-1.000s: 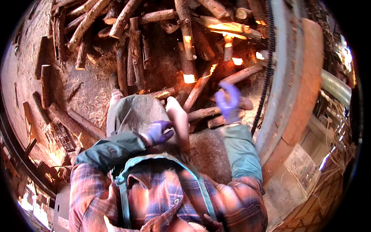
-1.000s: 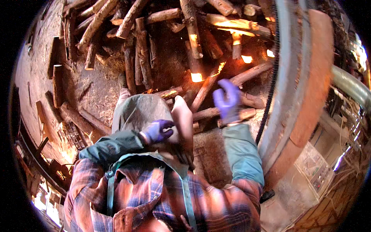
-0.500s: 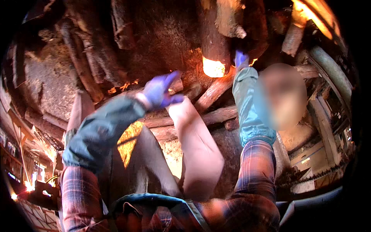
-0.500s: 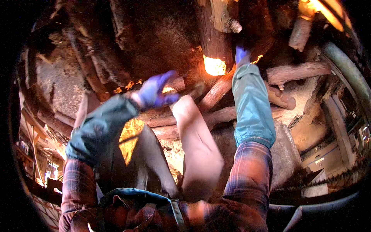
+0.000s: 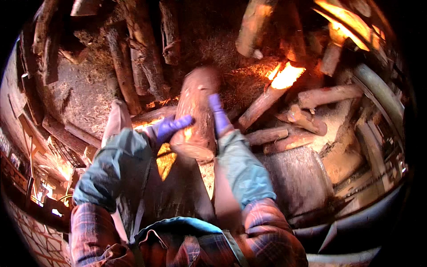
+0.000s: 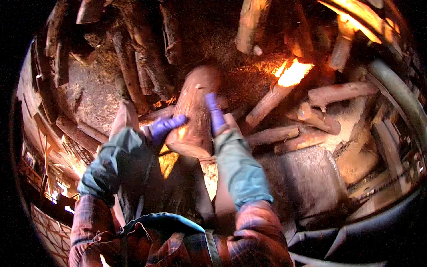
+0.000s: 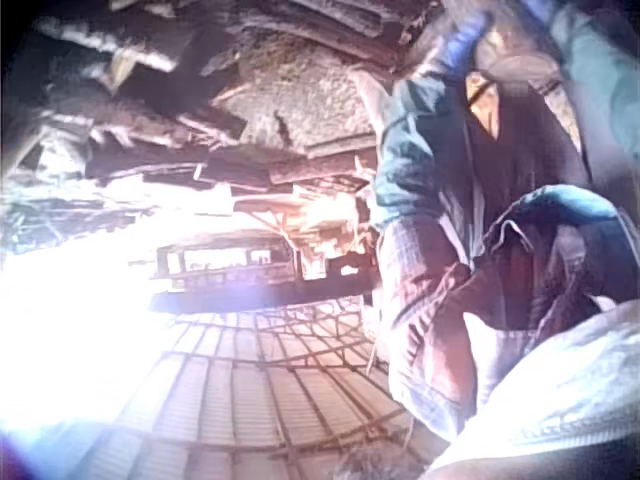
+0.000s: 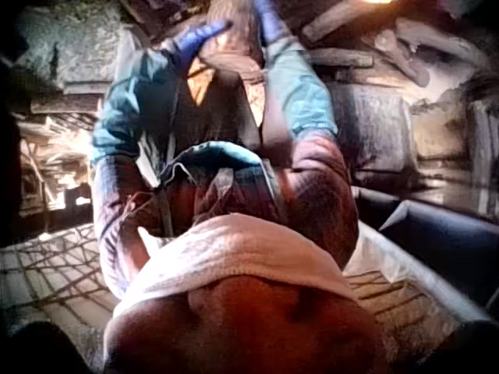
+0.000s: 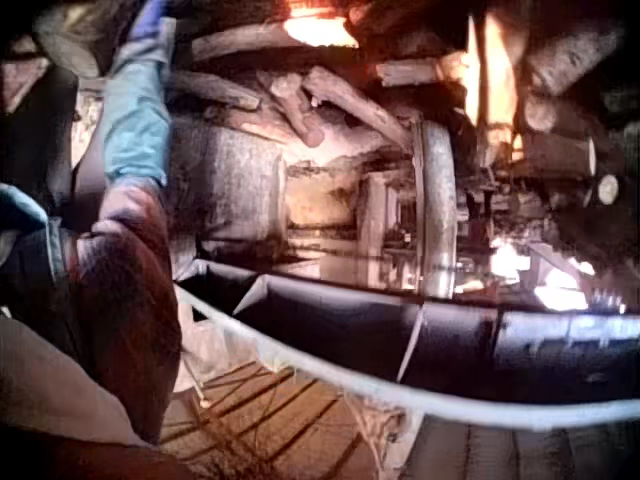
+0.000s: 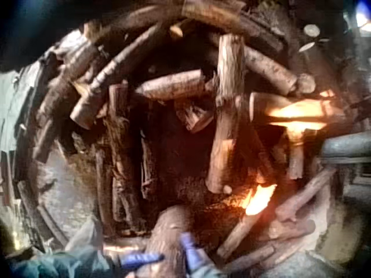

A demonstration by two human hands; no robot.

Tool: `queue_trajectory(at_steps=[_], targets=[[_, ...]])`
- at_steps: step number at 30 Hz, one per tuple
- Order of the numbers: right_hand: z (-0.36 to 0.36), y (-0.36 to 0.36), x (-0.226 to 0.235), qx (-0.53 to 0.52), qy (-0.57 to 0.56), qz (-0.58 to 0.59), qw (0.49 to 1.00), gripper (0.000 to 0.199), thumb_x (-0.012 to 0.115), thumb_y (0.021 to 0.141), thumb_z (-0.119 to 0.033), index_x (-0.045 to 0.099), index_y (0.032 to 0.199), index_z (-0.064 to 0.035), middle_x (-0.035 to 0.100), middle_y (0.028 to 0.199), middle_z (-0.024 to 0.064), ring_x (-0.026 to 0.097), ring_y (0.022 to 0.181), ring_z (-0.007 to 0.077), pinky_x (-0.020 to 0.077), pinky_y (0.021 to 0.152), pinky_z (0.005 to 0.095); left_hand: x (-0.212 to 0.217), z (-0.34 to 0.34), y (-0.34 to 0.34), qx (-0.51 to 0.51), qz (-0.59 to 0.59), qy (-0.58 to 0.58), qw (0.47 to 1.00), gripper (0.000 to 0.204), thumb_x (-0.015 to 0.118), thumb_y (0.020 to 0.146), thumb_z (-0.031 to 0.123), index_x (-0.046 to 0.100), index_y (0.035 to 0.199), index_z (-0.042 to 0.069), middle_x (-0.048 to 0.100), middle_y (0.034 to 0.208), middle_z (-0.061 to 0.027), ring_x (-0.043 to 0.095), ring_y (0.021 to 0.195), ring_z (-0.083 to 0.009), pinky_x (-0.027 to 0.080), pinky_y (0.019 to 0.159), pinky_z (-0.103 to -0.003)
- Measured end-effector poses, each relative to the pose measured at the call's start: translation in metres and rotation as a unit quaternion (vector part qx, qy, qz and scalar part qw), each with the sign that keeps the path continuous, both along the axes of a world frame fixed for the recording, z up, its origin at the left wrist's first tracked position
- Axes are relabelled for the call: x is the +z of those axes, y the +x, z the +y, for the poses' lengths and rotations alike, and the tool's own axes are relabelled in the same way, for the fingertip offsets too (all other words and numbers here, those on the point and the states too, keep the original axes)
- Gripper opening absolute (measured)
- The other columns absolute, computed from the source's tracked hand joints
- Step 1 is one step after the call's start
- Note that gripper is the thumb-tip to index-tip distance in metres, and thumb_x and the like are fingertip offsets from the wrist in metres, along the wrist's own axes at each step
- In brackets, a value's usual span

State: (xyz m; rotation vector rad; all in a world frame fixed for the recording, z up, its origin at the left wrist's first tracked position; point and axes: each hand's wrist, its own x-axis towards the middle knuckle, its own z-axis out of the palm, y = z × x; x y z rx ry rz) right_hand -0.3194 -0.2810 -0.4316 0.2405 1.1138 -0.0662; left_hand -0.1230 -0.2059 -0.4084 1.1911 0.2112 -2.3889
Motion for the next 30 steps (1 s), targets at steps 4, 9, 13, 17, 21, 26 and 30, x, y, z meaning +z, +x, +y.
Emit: queue_trajectory(at_steps=[4, 9, 13, 17, 21, 26, 30], targets=[[0.060, 0.048, 0.072, -0.014, 0.060, -0.009, 0.998, 0.084, 0.069, 0.079, -0.059, 0.048, 0.136, -0.0005, 0.058, 0.131, 0.0172, 0.057, 0.116, 0.0288, 0.0408, 0.107, 0.0432, 0.104, 0.042, 0.038, -0.065, -0.119, -0.021, 0.991, 0.076, 0.068, 0.086, 0.049, 0.046, 0.135, -0.004, 0.060, 0.126, -0.0165, 0.058, 0.115, -0.0239, 0.044, 0.102, -0.039], [0.110, 0.070, 0.154, 0.015, -0.003, -0.083, 0.996, 0.074, 0.068, 0.084, -0.053, 0.051, 0.134, -0.0019, 0.058, 0.130, 0.0125, 0.057, 0.116, 0.0253, 0.0414, 0.105, 0.0400, 0.220, 0.090, 0.057, -0.054, -0.166, 0.007, 0.985, 0.076, 0.068, 0.085, 0.048, 0.045, 0.135, -0.004, 0.061, 0.124, -0.0132, 0.058, 0.114, -0.0242, 0.043, 0.100, -0.040], [0.067, 0.096, 0.252, -0.007, -0.033, -0.122, 0.992, 0.067, 0.069, 0.087, -0.043, 0.049, 0.137, -0.0038, 0.060, 0.128, 0.0109, 0.057, 0.116, 0.0225, 0.0430, 0.103, 0.0368, 0.295, 0.076, 0.062, -0.004, -0.262, 0.009, 0.965, 0.066, 0.071, 0.086, 0.038, 0.048, 0.131, -0.004, 0.062, 0.120, -0.0120, 0.060, 0.106, -0.0218, 0.046, 0.096, -0.037], [0.028, 0.075, 0.277, -0.017, -0.322, -0.056, 0.945, 0.055, 0.062, 0.094, -0.028, 0.045, 0.139, -0.0025, 0.054, 0.135, 0.0098, 0.051, 0.125, 0.0232, 0.0395, 0.109, 0.0363, 0.363, 0.013, 0.053, 0.062, -0.288, -0.176, 0.939, 0.071, 0.074, 0.083, 0.027, 0.036, 0.134, -0.003, 0.061, 0.119, -0.0152, 0.060, 0.105, -0.0242, 0.049, 0.093, -0.036], [-0.117, 0.036, 0.454, 0.009, -0.547, -0.021, 0.837, 0.060, 0.068, 0.090, -0.031, 0.046, 0.138, -0.0027, 0.053, 0.134, 0.0082, 0.052, 0.120, 0.0201, 0.0410, 0.105, 0.0353, 0.435, -0.082, 0.017, 0.075, -0.377, -0.432, 0.816, 0.089, 0.077, 0.079, 0.027, 0.024, 0.146, 0.000, 0.047, 0.136, -0.0188, 0.051, 0.121, -0.0262, 0.041, 0.104, -0.038], [-0.274, -0.079, 0.638, 0.048, -0.751, 0.102, 0.650, 0.054, 0.070, 0.089, -0.030, 0.052, 0.132, -0.0015, 0.059, 0.125, 0.0061, 0.055, 0.113, 0.0184, 0.0431, 0.102, 0.0329, 0.546, -0.156, -0.093, 0.183, -0.258, -0.635, 0.705, 0.081, 0.076, 0.081, 0.016, 0.031, 0.147, 0.003, 0.047, 0.140, -0.0146, 0.046, 0.129, -0.0257, 0.035, 0.109, -0.038], [-0.357, -0.141, 0.784, 0.122, -0.858, 0.244, 0.436, 0.048, 0.079, 0.080, -0.032, 0.066, 0.114, 0.0002, 0.064, 0.120, 0.0098, 0.056, 0.118, 0.0152, 0.0477, 0.100, 0.0334, 0.546, -0.124, -0.153, -0.030, -0.173, -0.644, 0.745, 0.051, 0.073, 0.084, 0.023, 0.056, 0.128, 0.004, 0.059, 0.126, -0.0170, 0.056, 0.118, -0.0282, 0.043, 0.102, -0.039]])
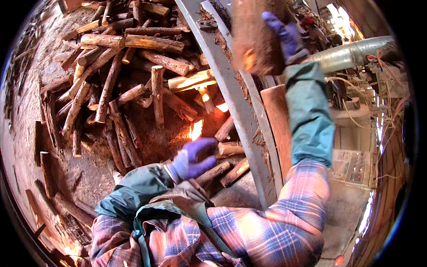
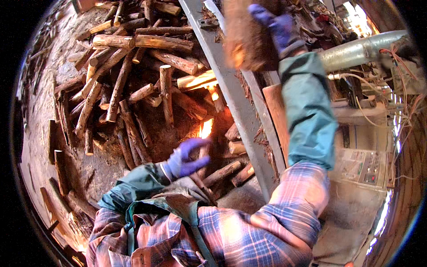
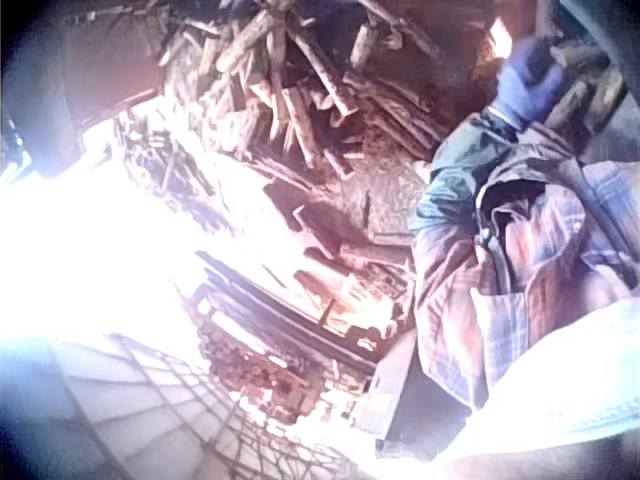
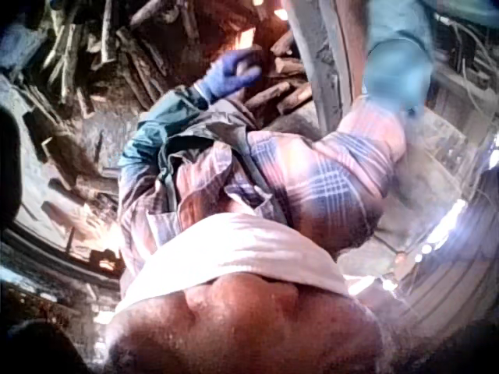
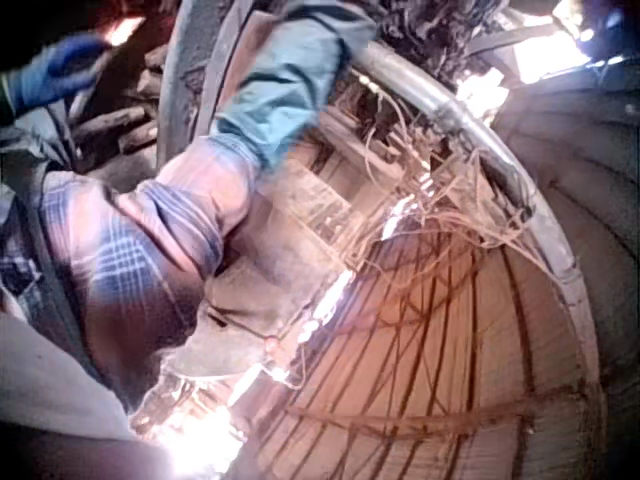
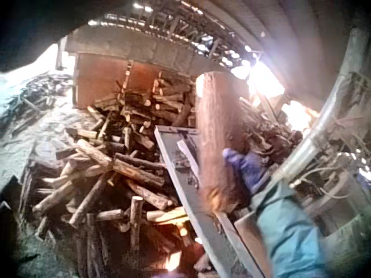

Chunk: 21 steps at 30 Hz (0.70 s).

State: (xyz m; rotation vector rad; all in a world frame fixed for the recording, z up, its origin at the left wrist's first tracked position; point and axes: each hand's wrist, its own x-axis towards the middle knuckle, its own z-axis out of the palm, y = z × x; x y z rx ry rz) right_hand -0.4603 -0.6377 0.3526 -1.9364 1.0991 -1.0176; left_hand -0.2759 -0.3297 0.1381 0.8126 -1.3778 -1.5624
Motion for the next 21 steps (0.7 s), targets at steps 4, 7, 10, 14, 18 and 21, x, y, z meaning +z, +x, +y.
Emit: queue_trajectory(at_steps=[4, 7, 10, 14, 18, 21], targets=[[-0.043, -0.067, -0.004, -0.144, -0.079, 0.377, 0.912, 0.115, 0.081, 0.073, -0.050, 0.017, 0.146, 0.0129, 0.048, 0.136, 0.0297, 0.048, 0.129, 0.0326, 0.0416, 0.105, 0.0367, -0.039, 0.053, -0.038, -0.028, -0.138, -0.002, 0.990, 0.041, 0.070, 0.086, 0.024, 0.060, 0.119, 0.002, 0.066, 0.108, -0.0188, 0.064, 0.103, -0.0318, 0.051, 0.088, -0.038], [-0.050, -0.099, -0.102, -0.125, 0.093, 0.478, 0.865, 0.123, 0.080, 0.069, -0.055, 0.011, 0.149, 0.0075, 0.039, 0.144, 0.0290, 0.042, 0.133, 0.0357, 0.0334, 0.111, 0.0405, -0.102, 0.116, -0.044, 0.056, -0.135, 0.103, 0.984, 0.035, 0.067, 0.089, 0.023, 0.061, 0.116, 0.002, 0.068, 0.103, -0.0131, 0.065, 0.098, -0.0227, 0.051, 0.086, -0.036], [-0.050, -0.118, -0.110, -0.094, 0.031, 0.462, 0.881, 0.122, 0.078, 0.069, -0.057, 0.010, 0.152, 0.0003, 0.044, 0.139, 0.0330, 0.044, 0.130, 0.0437, 0.0357, 0.109, 0.0438, -0.106, 0.116, -0.031, 0.056, 0.019, 0.227, 0.972, 0.026, 0.059, 0.095, 0.020, 0.062, 0.113, 0.002, 0.066, 0.098, -0.0045, 0.059, 0.093, -0.0143, 0.049, 0.086, -0.032], [-0.037, -0.118, -0.146, 0.011, -0.028, 0.413, 0.910, 0.106, 0.081, 0.071, -0.045, 0.024, 0.148, -0.0001, 0.040, 0.143, 0.0262, 0.040, 0.133, 0.0362, 0.0337, 0.112, 0.0415, -0.100, 0.087, 0.001, 0.139, -0.227, 0.087, 0.960, 0.042, 0.063, 0.089, 0.034, 0.063, 0.115, 0.001, 0.067, 0.108, -0.0209, 0.065, 0.101, -0.0331, 0.051, 0.086, -0.041], [-0.057, -0.206, -0.141, -0.072, -0.030, 0.505, 0.860, 0.113, 0.081, 0.072, -0.044, 0.015, 0.151, -0.0004, 0.028, 0.151, 0.0259, 0.032, 0.138, 0.0363, 0.0275, 0.114, 0.0444, -0.070, 0.057, -0.003, 0.158, -0.241, 0.124, 0.949, 0.038, 0.063, 0.086, 0.037, 0.065, 0.114, 0.011, 0.068, 0.104, -0.0157, 0.066, 0.098, -0.0310, 0.051, 0.084, -0.041], [-0.058, -0.150, -0.122, -0.122, -0.072, 0.642, 0.753, 0.094, 0.076, 0.075, -0.049, 0.038, 0.142, 0.0039, 0.042, 0.143, 0.0280, 0.040, 0.135, 0.0372, 0.0302, 0.113, 0.0411, -0.060, 0.079, 0.010, 0.161, -0.246, 0.153, 0.944, 0.034, 0.063, 0.084, 0.036, 0.066, 0.110, 0.015, 0.068, 0.100, -0.0139, 0.066, 0.095, -0.0307, 0.051, 0.081, -0.041]])
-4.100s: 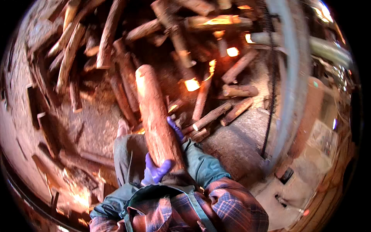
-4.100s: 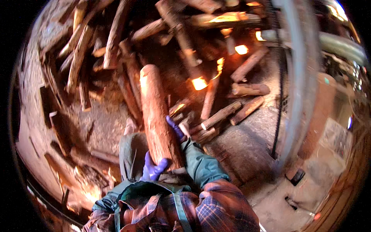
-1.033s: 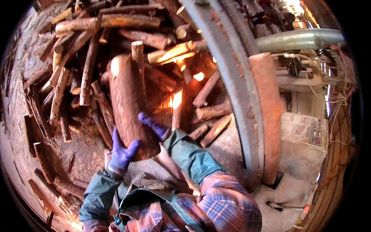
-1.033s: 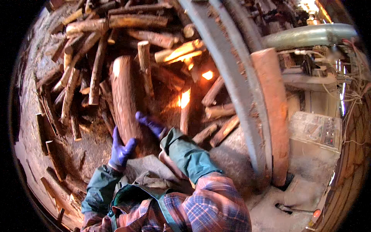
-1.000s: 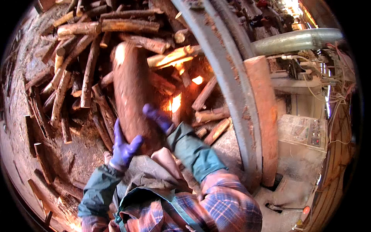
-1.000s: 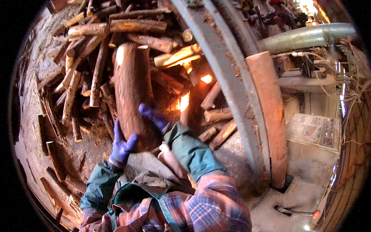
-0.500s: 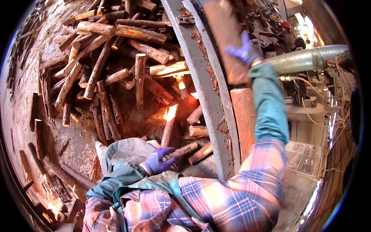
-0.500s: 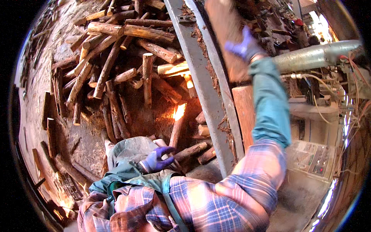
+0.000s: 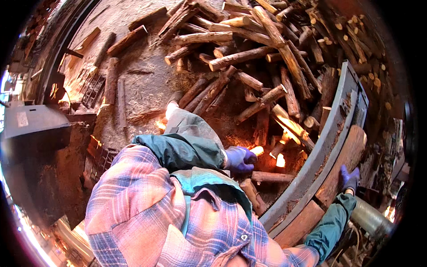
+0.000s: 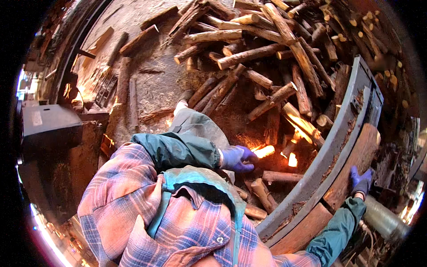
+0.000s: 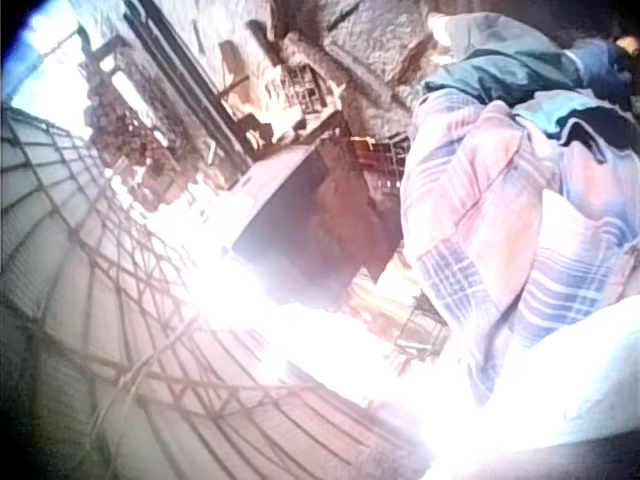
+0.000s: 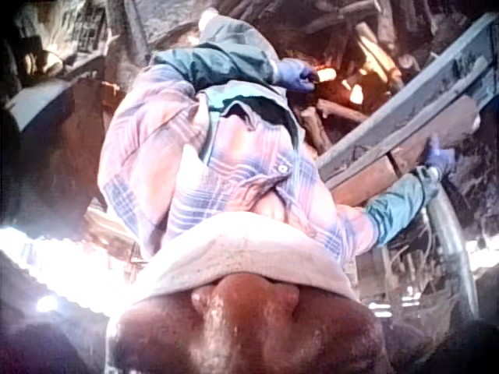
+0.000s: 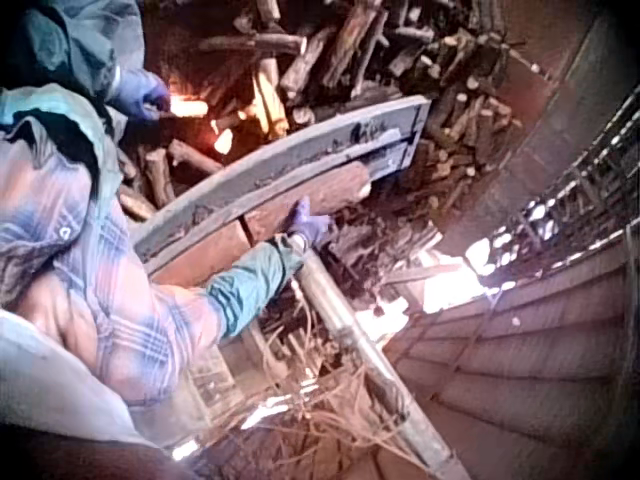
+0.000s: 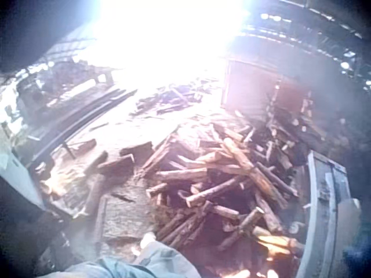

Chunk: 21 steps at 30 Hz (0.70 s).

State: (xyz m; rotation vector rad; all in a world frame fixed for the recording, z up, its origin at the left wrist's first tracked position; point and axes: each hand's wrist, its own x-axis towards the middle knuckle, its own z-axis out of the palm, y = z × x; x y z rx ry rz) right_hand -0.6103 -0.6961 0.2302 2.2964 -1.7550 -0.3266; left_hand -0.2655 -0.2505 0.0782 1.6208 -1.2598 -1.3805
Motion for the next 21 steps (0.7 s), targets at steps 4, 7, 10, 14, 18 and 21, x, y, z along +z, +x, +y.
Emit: queue_trajectory(at_steps=[4, 7, 10, 14, 18, 21], targets=[[0.052, 0.153, -0.020, 0.132, -0.050, -0.191, 0.971, 0.068, 0.068, 0.084, -0.043, 0.049, 0.133, -0.0001, 0.055, 0.131, 0.0240, 0.053, 0.120, 0.0374, 0.0407, 0.101, 0.0430, -0.024, 0.044, 0.017, -0.048, 0.006, 0.009, 0.999, 0.030, 0.063, 0.084, 0.033, 0.066, 0.106, 0.014, 0.068, 0.094, -0.0136, 0.066, 0.087, -0.0322, 0.052, 0.075, -0.042], [0.109, 0.272, -0.089, 0.152, 0.177, -0.309, 0.922, 0.052, 0.070, 0.082, -0.034, 0.060, 0.120, -0.0011, 0.067, 0.110, 0.0171, 0.065, 0.099, 0.0313, 0.0493, 0.088, 0.0398, -0.040, 0.060, 0.054, -0.142, -0.004, 0.054, 0.988, 0.034, 0.063, 0.081, 0.036, 0.067, 0.107, 0.014, 0.068, 0.092, -0.0160, 0.066, 0.087, -0.0352, 0.052, 0.076, -0.043], [0.122, 0.345, -0.197, 0.189, 0.333, -0.468, 0.796, 0.039, 0.072, 0.081, -0.018, 0.062, 0.115, -0.0020, 0.065, 0.094, 0.0062, 0.059, 0.083, 0.0153, 0.0500, 0.076, 0.0299, -0.052, 0.051, 0.101, -0.112, -0.027, 0.048, 0.992, 0.039, 0.064, 0.084, 0.036, 0.064, 0.116, 0.014, 0.069, 0.095, -0.0128, 0.065, 0.092, -0.0333, 0.051, 0.079, -0.044], [0.200, 0.466, -0.285, 0.183, 0.511, -0.367, 0.755, 0.050, 0.072, 0.084, -0.031, 0.059, 0.121, -0.0010, 0.066, 0.106, 0.0125, 0.062, 0.095, 0.0205, 0.0506, 0.086, 0.0343, -0.074, 0.037, 0.207, -0.085, -0.055, 0.044, 0.994, 0.045, 0.062, 0.082, 0.036, 0.061, 0.120, 0.011, 0.068, 0.097, -0.0164, 0.064, 0.092, -0.0369, 0.051, 0.081, -0.045], [0.253, 0.562, -0.280, 0.076, 0.690, -0.269, 0.668, 0.054, 0.069, 0.087, -0.032, 0.055, 0.128, 0.0001, 0.063, 0.119, 0.0160, 0.060, 0.109, 0.0226, 0.0475, 0.095, 0.0344, -0.105, 0.026, 0.326, 0.046, 0.032, 0.084, 0.995, 0.045, 0.062, 0.083, 0.036, 0.063, 0.118, 0.009, 0.068, 0.102, -0.0189, 0.065, 0.096, -0.0371, 0.052, 0.084, -0.044], [0.270, 0.608, -0.273, -0.017, 0.684, -0.325, 0.653, 0.046, 0.066, 0.090, -0.025, 0.056, 0.127, -0.0004, 0.062, 0.120, 0.0130, 0.057, 0.110, 0.0195, 0.0466, 0.094, 0.0310, -0.077, 0.030, 0.415, 0.141, -0.041, 0.122, 0.982, 0.045, 0.062, 0.084, 0.036, 0.063, 0.118, 0.006, 0.068, 0.103, -0.0208, 0.065, 0.095, -0.0367, 0.052, 0.084, -0.044]])
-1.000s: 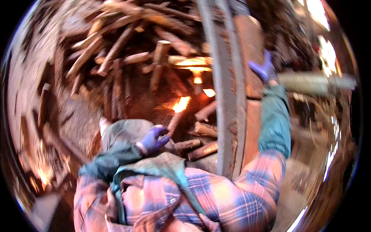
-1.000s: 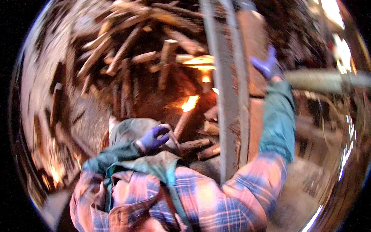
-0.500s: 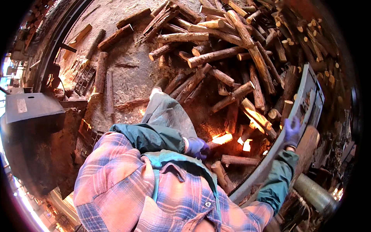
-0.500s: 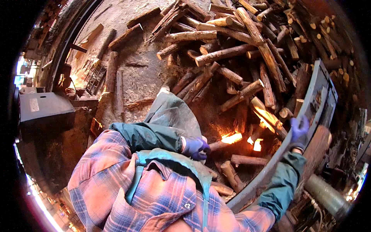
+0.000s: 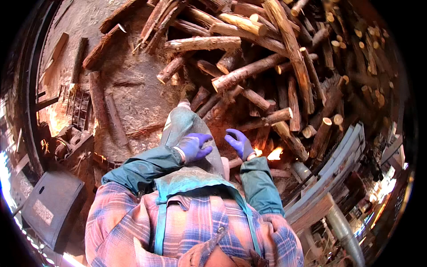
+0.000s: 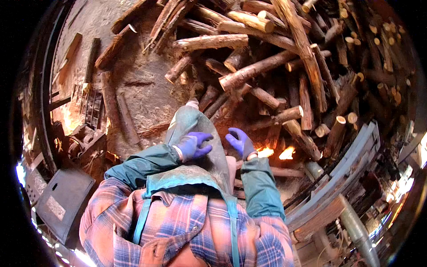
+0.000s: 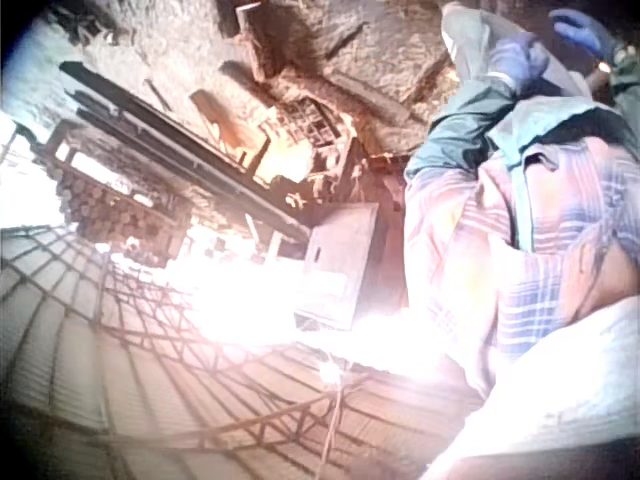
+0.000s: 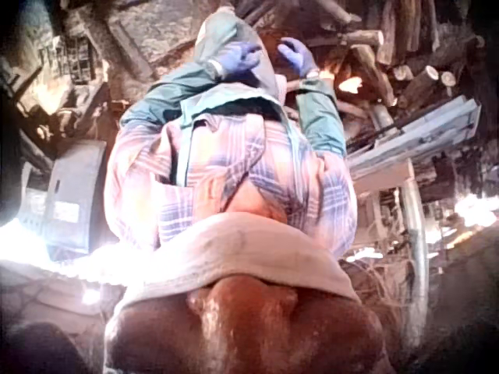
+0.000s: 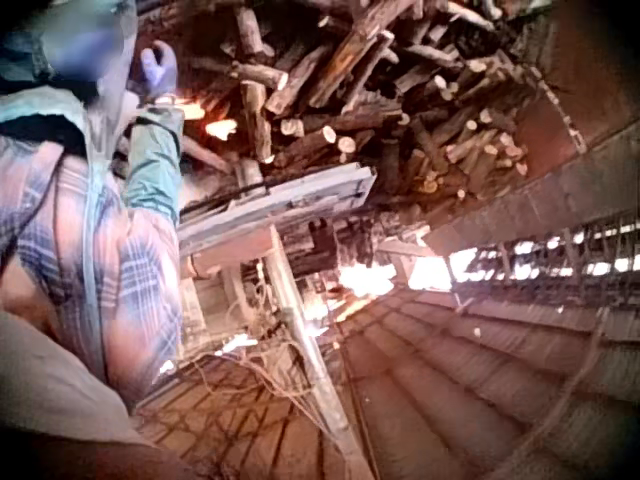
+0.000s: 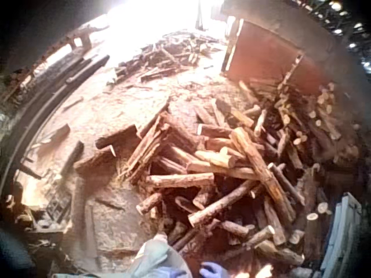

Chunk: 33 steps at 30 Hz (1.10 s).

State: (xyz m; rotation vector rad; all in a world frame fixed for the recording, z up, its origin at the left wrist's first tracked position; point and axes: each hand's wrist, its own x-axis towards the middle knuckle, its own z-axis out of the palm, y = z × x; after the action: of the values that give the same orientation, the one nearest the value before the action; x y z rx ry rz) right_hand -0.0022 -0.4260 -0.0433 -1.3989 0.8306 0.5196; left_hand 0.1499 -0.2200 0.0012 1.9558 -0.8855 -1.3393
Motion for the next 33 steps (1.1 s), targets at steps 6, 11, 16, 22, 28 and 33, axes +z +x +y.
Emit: queue_trajectory(at_steps=[6, 11, 16, 22, 28, 33], targets=[[-0.012, 0.028, 0.039, -0.211, 0.141, 0.130, 0.958, 0.045, 0.060, 0.095, -0.027, 0.052, 0.133, -0.0052, 0.065, 0.113, 0.0077, 0.061, 0.095, 0.0126, 0.0496, 0.080, 0.0258, 0.010, -0.010, 0.086, -0.097, -0.034, 0.158, 0.982, 0.031, 0.062, 0.078, 0.034, 0.068, 0.097, 0.009, 0.067, 0.084, -0.0195, 0.066, 0.081, -0.0382, 0.052, 0.073, -0.050], [-0.037, -0.017, 0.004, -0.168, 0.100, 0.221, 0.956, 0.043, 0.061, 0.095, -0.030, 0.052, 0.131, -0.0074, 0.065, 0.106, 0.0080, 0.060, 0.080, 0.0116, 0.0482, 0.062, 0.0218, 0.008, -0.050, 0.057, -0.093, 0.051, 0.132, 0.986, 0.048, 0.060, 0.084, 0.038, 0.059, 0.124, 0.011, 0.067, 0.107, -0.0188, 0.063, 0.101, -0.0368, 0.049, 0.088, -0.048], [-0.080, -0.002, -0.003, -0.134, 0.179, 0.174, 0.959, 0.042, 0.059, 0.096, -0.027, 0.052, 0.130, -0.0043, 0.065, 0.101, 0.0033, 0.059, 0.081, 0.0090, 0.0430, 0.060, 0.0183, 0.016, -0.108, 0.020, -0.058, 0.100, 0.064, 0.991, 0.037, 0.061, 0.081, 0.035, 0.066, 0.107, 0.009, 0.069, 0.095, -0.0192, 0.066, 0.088, -0.0369, 0.051, 0.078, -0.048], [-0.167, 0.053, 0.011, 0.003, -0.013, -0.026, 1.000, 0.056, 0.071, 0.086, -0.033, 0.056, 0.127, 0.0012, 0.061, 0.122, 0.0140, 0.056, 0.114, 0.0231, 0.0436, 0.100, 0.0344, 0.002, -0.104, -0.046, 0.116, 0.045, 0.020, 0.992, 0.051, 0.065, 0.084, 0.036, 0.061, 0.123, 0.003, 0.067, 0.108, -0.0214, 0.068, 0.095, -0.0318, 0.054, 0.083, -0.040], [-0.201, 0.070, -0.020, -0.081, 0.014, -0.034, 0.996, 0.043, 0.071, 0.088, -0.029, 0.061, 0.122, -0.0045, 0.065, 0.100, 0.0029, 0.057, 0.080, 0.0097, 0.0450, 0.061, 0.0227, 0.019, -0.135, -0.048, -0.006, 0.094, 0.055, 0.994, 0.054, 0.060, 0.085, 0.041, 0.059, 0.126, 0.006, 0.067, 0.108, -0.0215, 0.064, 0.103, -0.0357, 0.049, 0.090, -0.042], [-0.201, 0.119, -0.059, -0.027, 0.057, 0.034, 0.997, 0.050, 0.070, 0.086, -0.036, 0.061, 0.123, -0.0034, 0.064, 0.106, 0.0049, 0.059, 0.091, 0.0133, 0.0502, 0.070, 0.0292, -0.021, -0.132, -0.008, 0.015, 0.156, 0.050, 0.986, 0.051, 0.065, 0.085, 0.036, 0.060, 0.125, 0.003, 0.067, 0.111, -0.0207, 0.066, 0.103, -0.0322, 0.052, 0.089, -0.039]])
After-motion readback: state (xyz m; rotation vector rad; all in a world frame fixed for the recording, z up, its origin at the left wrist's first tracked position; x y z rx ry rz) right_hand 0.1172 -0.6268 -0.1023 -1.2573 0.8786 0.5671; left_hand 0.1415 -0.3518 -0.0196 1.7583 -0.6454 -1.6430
